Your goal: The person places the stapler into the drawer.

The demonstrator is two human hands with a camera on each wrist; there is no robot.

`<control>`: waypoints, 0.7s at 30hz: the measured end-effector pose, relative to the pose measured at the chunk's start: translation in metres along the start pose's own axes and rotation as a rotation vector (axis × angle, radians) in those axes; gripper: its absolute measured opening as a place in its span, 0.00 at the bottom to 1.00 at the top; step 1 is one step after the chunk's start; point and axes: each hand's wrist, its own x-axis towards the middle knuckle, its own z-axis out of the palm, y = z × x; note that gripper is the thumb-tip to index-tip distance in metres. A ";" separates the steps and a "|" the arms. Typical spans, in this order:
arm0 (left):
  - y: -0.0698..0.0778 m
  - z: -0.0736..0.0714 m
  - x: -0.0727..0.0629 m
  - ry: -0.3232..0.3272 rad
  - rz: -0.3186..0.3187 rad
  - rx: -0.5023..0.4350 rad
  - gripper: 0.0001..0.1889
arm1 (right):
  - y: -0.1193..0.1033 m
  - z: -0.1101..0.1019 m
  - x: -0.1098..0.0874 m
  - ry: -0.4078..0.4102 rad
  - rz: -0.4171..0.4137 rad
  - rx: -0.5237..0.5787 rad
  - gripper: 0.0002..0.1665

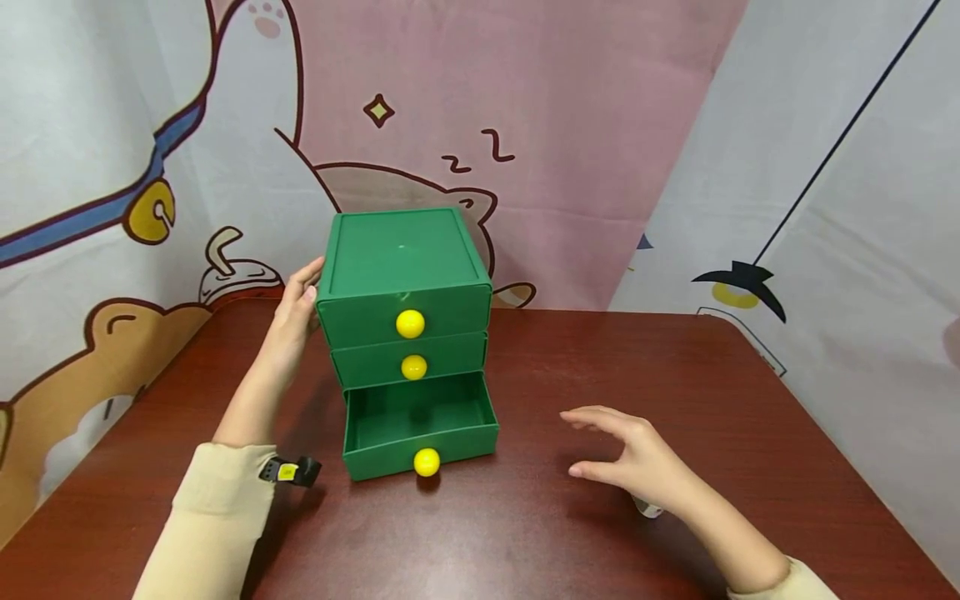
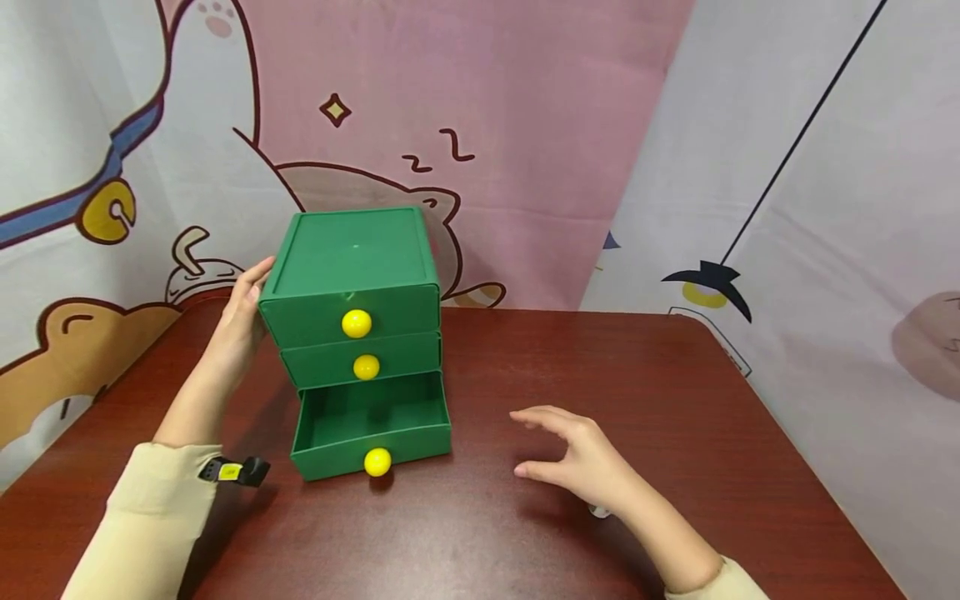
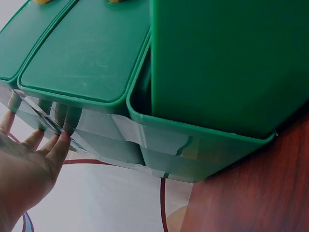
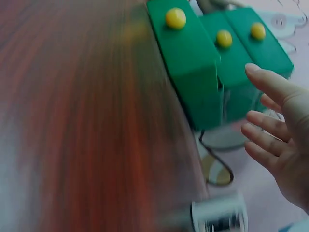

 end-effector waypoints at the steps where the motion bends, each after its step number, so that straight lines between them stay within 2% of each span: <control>1: 0.000 0.000 0.000 0.000 -0.001 0.000 0.30 | 0.004 -0.004 -0.004 -0.004 0.016 -0.010 0.34; 8: 0.000 0.000 0.000 0.004 -0.003 -0.007 0.30 | 0.025 -0.028 -0.025 -0.069 0.079 -0.037 0.41; 16: 0.000 0.000 0.000 0.003 -0.007 -0.001 0.30 | 0.041 -0.044 -0.042 -0.229 0.133 0.087 0.43; 21: 0.001 0.002 0.000 0.009 -0.009 0.003 0.29 | 0.048 -0.048 -0.048 -0.308 0.150 0.074 0.45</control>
